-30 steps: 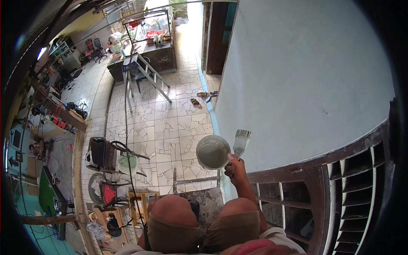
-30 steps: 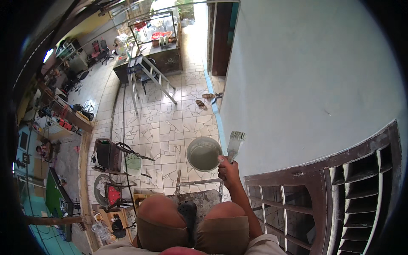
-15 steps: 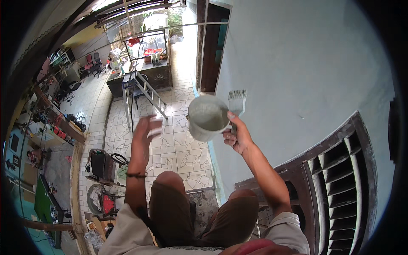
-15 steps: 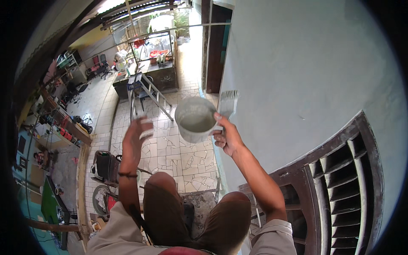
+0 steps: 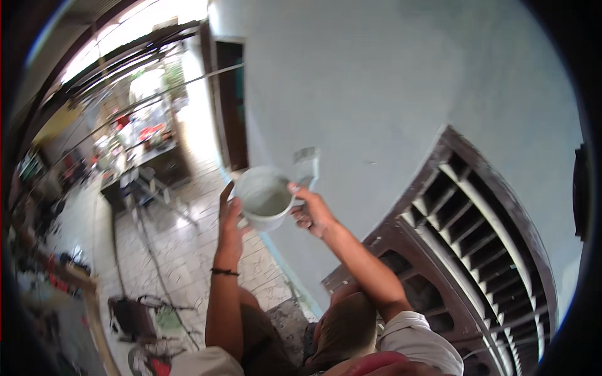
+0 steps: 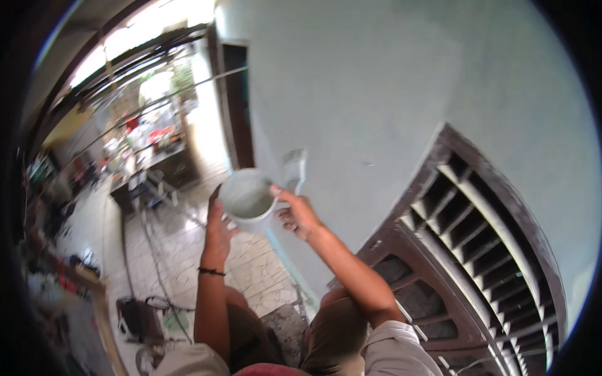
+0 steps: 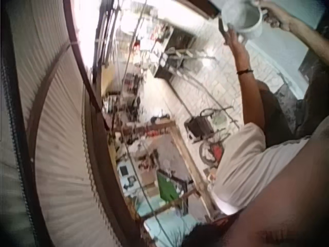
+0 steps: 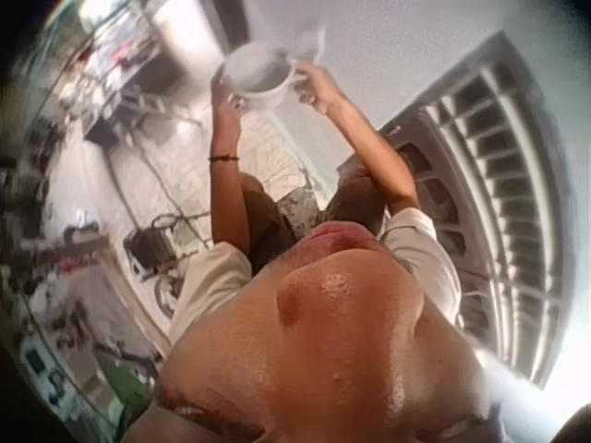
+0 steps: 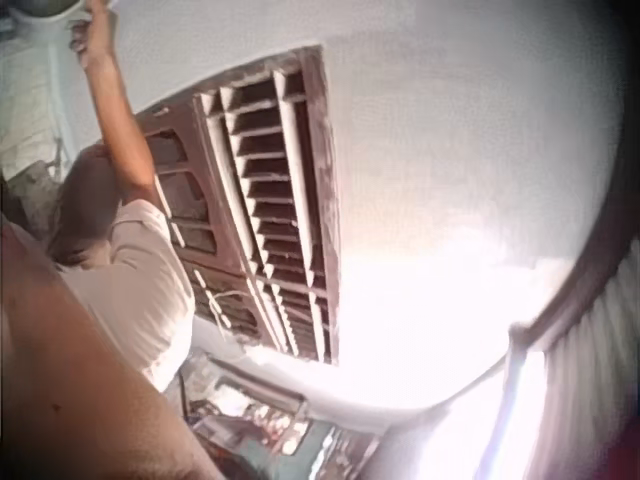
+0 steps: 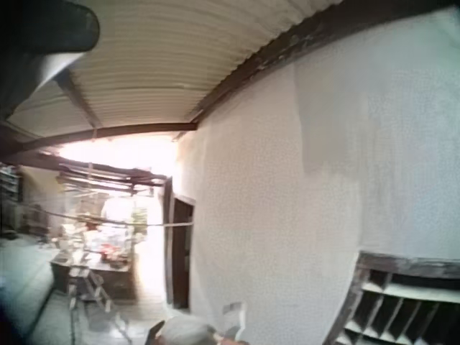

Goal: The person paints a wall and the frame above a window by dipping a paintbrush into a handheld paint container and applying paint to the surfaces.

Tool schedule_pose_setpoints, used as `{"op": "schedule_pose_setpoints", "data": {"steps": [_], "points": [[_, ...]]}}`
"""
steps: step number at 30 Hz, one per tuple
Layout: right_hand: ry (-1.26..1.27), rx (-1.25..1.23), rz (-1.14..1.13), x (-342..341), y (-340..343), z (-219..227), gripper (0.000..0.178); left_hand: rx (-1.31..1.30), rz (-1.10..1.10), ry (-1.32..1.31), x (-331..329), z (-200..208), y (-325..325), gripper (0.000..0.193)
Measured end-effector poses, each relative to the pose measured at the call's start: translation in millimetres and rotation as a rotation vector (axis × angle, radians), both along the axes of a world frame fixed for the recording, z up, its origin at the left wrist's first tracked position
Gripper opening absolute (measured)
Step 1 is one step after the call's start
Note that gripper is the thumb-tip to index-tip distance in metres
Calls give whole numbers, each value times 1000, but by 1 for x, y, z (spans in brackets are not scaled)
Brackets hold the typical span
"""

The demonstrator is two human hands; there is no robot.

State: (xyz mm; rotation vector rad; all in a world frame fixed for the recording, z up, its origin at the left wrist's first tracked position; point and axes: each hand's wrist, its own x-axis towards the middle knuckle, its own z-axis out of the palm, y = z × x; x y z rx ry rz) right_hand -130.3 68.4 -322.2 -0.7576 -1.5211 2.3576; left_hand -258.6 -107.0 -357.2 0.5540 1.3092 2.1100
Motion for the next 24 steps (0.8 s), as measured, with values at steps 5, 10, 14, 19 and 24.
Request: {"op": "schedule_pose_setpoints", "data": {"steps": [5, 10, 14, 19, 24], "points": [[-35, 51, -4, 14, 7, -5, 70, 75, -286, -190, 6, 4, 11, 91], [-43, 94, 45, 20, 7, 0, 74, 26, -331, -205, 17, 18, 5, 91], [-66, 132, 91, 22, 8, 5, 77, 6, -295, -212, 24, 27, 4, 95], [-16, 216, 8, 23, 14, 9, 75, -4, -215, -276, 30, 30, 7, 96], [68, 343, -218, 30, 31, 7, 33, 48, -163, -317, 29, 26, 11, 99]]}}
